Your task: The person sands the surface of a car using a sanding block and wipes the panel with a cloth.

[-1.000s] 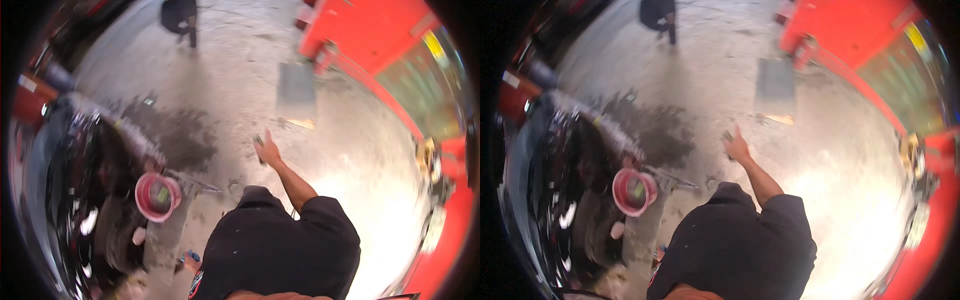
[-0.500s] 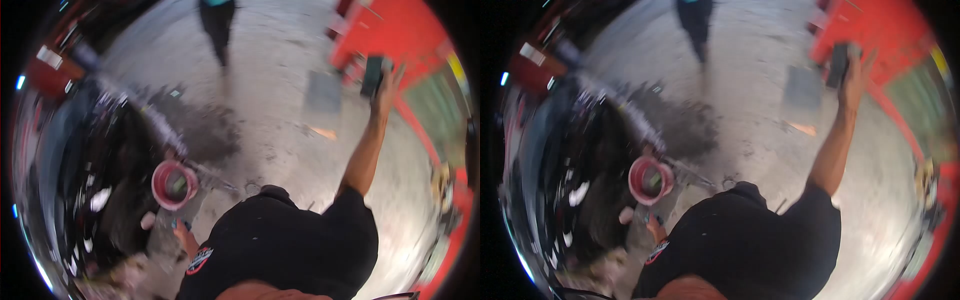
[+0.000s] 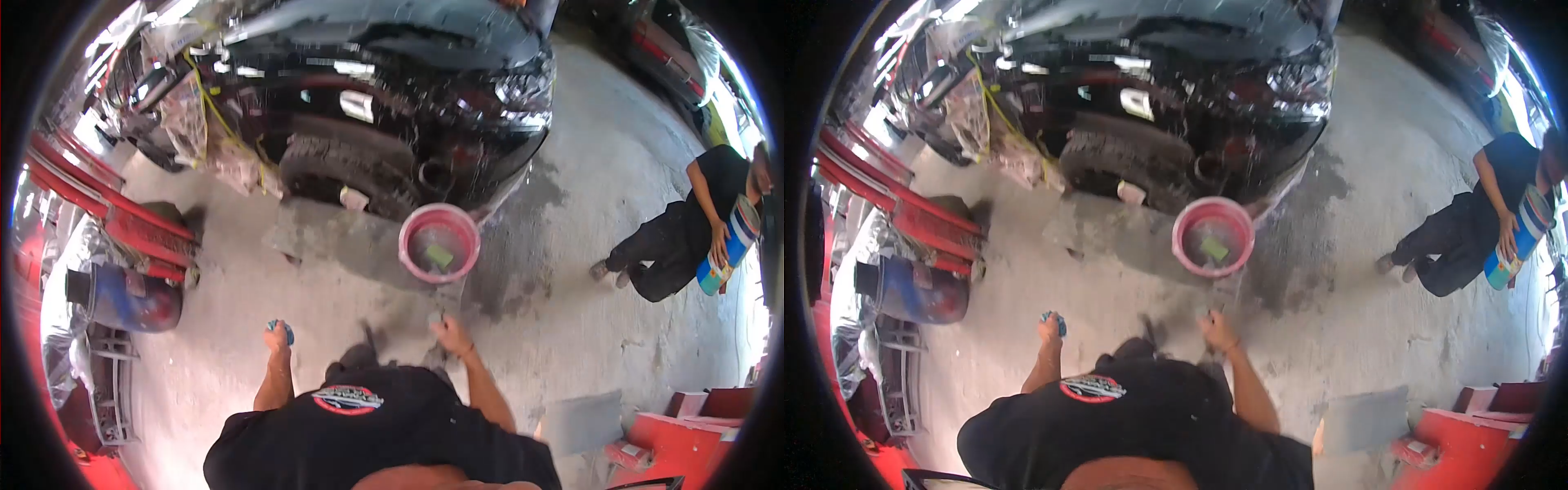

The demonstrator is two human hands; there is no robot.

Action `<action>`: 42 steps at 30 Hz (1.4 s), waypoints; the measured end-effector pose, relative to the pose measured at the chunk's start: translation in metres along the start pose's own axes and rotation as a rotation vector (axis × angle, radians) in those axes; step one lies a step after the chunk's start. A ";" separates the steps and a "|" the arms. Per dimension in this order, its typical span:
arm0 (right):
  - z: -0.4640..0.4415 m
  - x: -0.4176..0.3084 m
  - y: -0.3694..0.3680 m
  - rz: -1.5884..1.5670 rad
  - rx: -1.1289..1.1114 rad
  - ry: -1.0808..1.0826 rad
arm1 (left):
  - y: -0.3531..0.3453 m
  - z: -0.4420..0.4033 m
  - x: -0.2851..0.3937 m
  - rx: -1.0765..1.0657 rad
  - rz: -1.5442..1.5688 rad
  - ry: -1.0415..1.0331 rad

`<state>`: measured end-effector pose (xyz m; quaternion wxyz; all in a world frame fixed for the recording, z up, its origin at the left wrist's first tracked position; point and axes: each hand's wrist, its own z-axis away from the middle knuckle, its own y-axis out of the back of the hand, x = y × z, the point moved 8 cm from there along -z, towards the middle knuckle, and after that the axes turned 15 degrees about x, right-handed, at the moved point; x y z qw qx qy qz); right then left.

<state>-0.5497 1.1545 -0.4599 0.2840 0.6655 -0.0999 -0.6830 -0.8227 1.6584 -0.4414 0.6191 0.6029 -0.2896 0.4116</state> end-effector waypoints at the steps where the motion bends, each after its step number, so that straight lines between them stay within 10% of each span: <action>1: -0.010 -0.010 0.005 0.095 0.005 0.089 | 0.007 -0.029 -0.041 -0.089 0.057 0.098; 9: -0.047 -0.030 0.058 0.146 0.293 -0.373 | 0.030 -0.155 -0.150 0.011 0.456 0.675; 16: -0.025 -0.113 0.003 0.228 0.625 -0.396 | -0.114 -0.287 -0.019 -0.270 0.569 0.753; 20: -0.024 -0.166 -0.013 0.175 0.730 -0.344 | -0.200 -0.300 0.185 -0.555 0.332 0.110; 26: -0.090 -0.198 -0.005 0.208 0.954 -0.265 | -0.258 -0.161 0.410 -0.836 0.419 -0.262; 36: -0.381 -0.417 0.031 0.257 1.428 0.401 | -0.326 -0.005 0.668 -0.605 0.466 -1.715; 42: -0.490 -0.444 0.074 0.264 1.430 0.154 | -0.419 0.005 0.732 -0.580 0.435 -2.113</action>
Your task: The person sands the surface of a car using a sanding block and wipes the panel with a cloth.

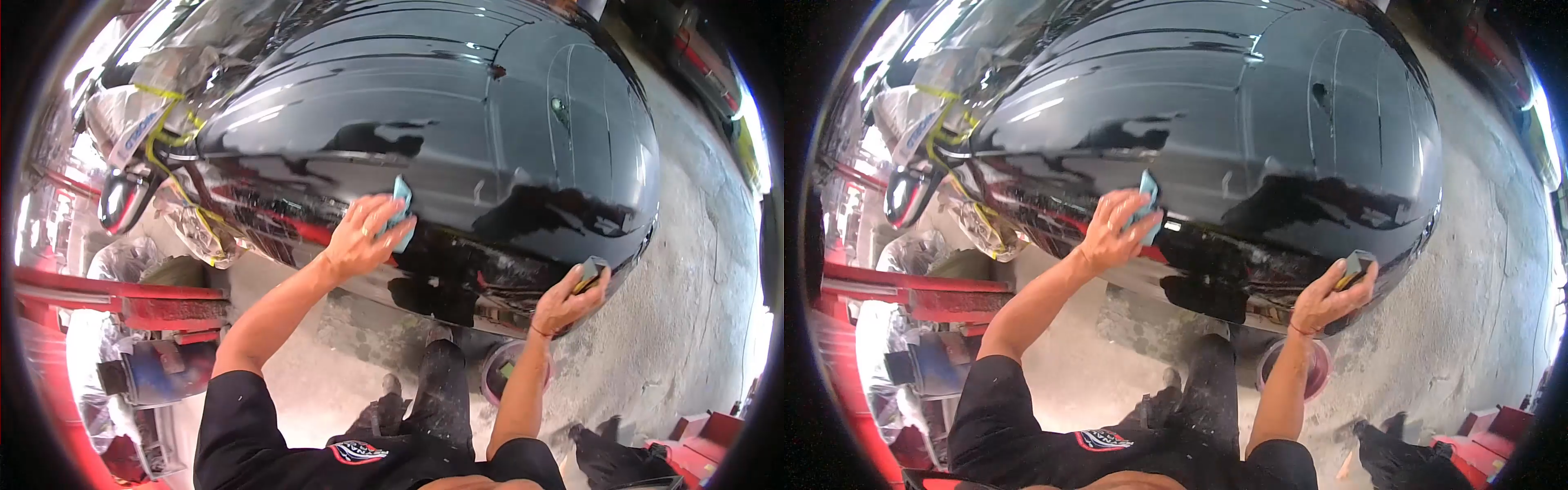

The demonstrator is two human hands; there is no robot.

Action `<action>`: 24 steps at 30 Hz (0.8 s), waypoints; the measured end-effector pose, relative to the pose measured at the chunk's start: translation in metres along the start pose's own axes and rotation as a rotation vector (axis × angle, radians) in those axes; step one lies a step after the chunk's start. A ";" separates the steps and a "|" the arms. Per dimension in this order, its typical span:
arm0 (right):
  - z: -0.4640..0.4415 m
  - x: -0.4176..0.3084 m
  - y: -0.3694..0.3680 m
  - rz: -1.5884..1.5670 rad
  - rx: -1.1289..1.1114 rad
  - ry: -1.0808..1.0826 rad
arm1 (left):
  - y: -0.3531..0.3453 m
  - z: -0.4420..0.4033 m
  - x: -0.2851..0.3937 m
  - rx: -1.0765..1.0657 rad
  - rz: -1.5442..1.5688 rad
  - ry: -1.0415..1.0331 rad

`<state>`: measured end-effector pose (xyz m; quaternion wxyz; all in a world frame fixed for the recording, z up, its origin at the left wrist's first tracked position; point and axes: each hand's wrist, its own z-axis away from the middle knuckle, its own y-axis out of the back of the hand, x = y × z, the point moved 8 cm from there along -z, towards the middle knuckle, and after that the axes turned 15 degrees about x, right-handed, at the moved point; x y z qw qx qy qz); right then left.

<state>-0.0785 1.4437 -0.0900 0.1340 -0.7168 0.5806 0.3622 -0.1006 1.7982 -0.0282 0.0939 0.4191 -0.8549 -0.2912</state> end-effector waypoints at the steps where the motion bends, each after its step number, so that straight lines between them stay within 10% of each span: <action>1: 0.003 0.003 -0.006 0.066 -0.021 0.021 | -0.003 0.001 0.001 -0.018 0.018 -0.027; 16: -0.010 0.001 -0.015 0.197 -0.351 -0.043 | -0.009 -0.013 -0.005 -0.345 0.159 0.261; 20: -0.049 -0.036 -0.015 0.217 -0.393 -0.227 | -0.007 -0.051 -0.010 -0.142 0.256 0.727; 24: -0.051 -0.172 -0.062 0.087 -0.538 0.162 | -0.004 -0.136 -0.011 0.149 0.432 0.832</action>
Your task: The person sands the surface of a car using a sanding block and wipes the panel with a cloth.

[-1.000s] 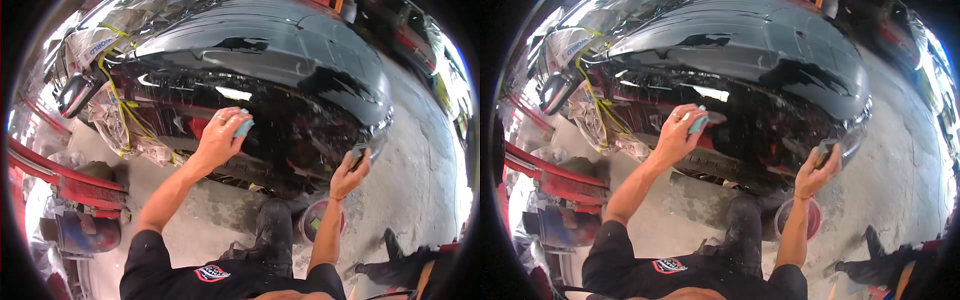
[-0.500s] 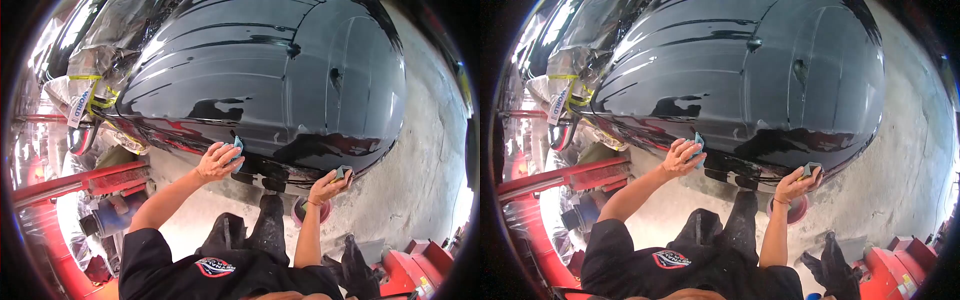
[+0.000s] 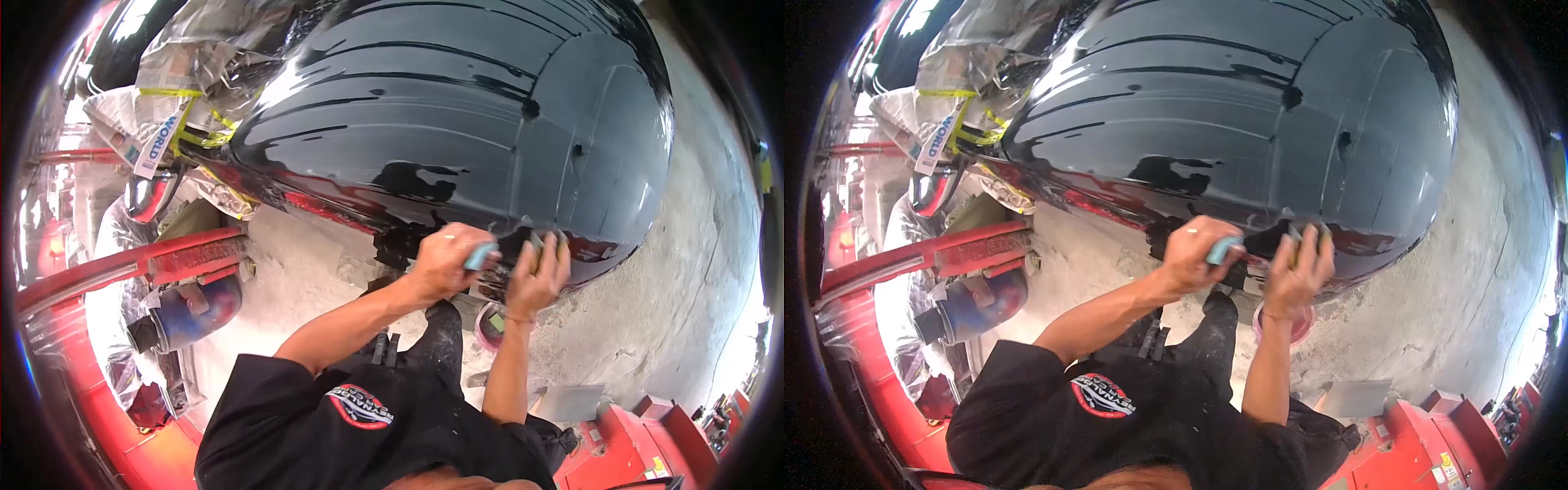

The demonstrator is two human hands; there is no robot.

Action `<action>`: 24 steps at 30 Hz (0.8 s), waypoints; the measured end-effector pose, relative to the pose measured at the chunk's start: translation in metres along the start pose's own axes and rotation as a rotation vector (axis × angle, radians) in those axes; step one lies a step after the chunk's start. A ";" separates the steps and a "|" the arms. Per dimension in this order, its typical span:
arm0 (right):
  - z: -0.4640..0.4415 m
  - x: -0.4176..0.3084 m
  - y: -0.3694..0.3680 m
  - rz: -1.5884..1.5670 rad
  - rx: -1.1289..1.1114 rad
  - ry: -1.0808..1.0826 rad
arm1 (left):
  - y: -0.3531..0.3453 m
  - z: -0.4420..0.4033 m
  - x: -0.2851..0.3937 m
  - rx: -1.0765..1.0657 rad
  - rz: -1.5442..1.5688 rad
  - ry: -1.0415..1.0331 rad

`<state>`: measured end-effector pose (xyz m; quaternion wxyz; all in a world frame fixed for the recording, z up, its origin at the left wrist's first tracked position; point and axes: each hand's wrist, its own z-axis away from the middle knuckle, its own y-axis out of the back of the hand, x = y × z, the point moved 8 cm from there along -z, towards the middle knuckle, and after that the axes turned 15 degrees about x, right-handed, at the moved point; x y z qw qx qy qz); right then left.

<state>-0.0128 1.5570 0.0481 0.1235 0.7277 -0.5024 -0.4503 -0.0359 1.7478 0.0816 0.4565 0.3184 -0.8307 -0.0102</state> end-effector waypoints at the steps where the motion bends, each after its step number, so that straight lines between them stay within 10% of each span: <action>1: -0.003 -0.029 -0.012 -0.115 -0.045 0.069 | -0.006 -0.014 0.016 -0.032 0.025 -0.090; 7: -0.008 -0.120 -0.061 -0.355 -0.080 0.045 | -0.007 -0.067 0.011 0.009 -0.111 -0.190; 13: 0.042 -0.092 -0.131 -1.520 -0.138 -0.895 | -0.029 -0.107 -0.032 -0.227 -0.191 -0.085; 14: 0.034 -0.091 -0.133 -1.454 -0.132 -0.798 | -0.027 -0.108 -0.039 -0.230 -0.176 -0.093; 16: 0.005 -0.109 -0.109 -0.005 0.036 0.149 | 0.001 -0.112 -0.054 -0.168 -0.178 -0.128; 17: -0.010 -0.096 -0.114 0.128 0.069 0.275 | 0.021 -0.109 -0.066 -0.213 -0.189 -0.159; 24: -0.049 -0.047 -0.118 0.350 0.147 0.080 | 0.168 -0.131 -0.149 -0.400 -0.594 -0.432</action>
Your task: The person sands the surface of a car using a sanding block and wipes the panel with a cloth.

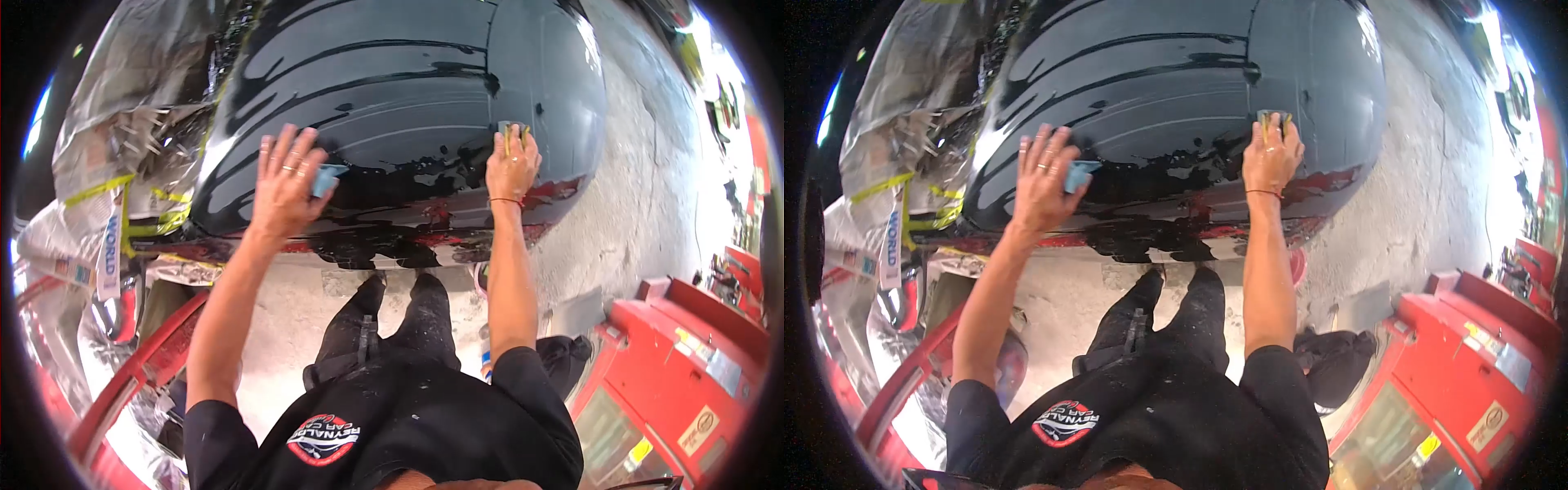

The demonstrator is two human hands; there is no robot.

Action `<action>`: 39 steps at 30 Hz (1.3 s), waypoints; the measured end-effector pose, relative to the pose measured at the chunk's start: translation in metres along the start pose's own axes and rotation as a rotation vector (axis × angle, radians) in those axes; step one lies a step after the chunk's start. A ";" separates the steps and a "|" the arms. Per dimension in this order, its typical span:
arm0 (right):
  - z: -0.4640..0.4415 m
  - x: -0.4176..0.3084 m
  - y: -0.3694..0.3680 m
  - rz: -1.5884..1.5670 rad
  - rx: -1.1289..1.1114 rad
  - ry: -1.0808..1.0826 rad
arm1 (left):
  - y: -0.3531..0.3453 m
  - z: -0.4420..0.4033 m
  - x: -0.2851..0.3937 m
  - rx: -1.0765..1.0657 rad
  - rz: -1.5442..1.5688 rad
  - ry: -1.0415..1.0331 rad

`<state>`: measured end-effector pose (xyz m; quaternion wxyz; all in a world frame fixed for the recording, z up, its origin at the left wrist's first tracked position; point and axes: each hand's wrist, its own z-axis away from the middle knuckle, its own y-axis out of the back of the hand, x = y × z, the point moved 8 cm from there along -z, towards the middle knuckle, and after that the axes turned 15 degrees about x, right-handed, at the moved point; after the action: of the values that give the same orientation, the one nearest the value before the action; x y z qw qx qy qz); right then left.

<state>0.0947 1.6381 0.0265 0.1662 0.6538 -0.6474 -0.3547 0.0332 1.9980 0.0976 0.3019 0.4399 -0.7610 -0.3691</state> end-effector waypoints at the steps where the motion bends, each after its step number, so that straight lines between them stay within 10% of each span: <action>1: 0.006 -0.010 0.006 0.024 -0.034 0.022 | -0.007 0.008 -0.014 -0.039 0.049 0.021; 6: 0.083 -0.146 0.081 -0.298 -0.194 0.104 | -0.018 0.012 -0.025 -0.106 0.163 0.126; 10: -0.005 -0.023 0.002 0.024 -0.092 0.010 | -0.014 0.007 -0.024 -0.124 0.132 0.135; 17: 0.061 -0.120 0.052 -0.204 -0.059 -0.024 | -0.016 0.009 -0.027 -0.148 0.129 0.154; 24: -0.015 -0.031 -0.017 0.026 0.055 -0.074 | -0.015 0.008 -0.024 -0.110 0.139 0.118; 28: 0.056 -0.130 0.052 -0.217 -0.038 0.034 | -0.017 0.011 -0.023 -0.136 0.127 0.105; 35: -0.014 -0.020 -0.004 0.000 0.087 -0.100 | -0.016 0.008 -0.022 -0.091 0.114 0.092; 39: 0.049 -0.116 0.055 -0.290 0.017 0.018 | -0.017 0.007 -0.022 -0.098 0.105 0.091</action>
<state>0.0319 1.7560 0.0584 0.1135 0.7450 -0.5478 -0.3633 0.0447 2.0143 0.0762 0.3763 0.4005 -0.7495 -0.3692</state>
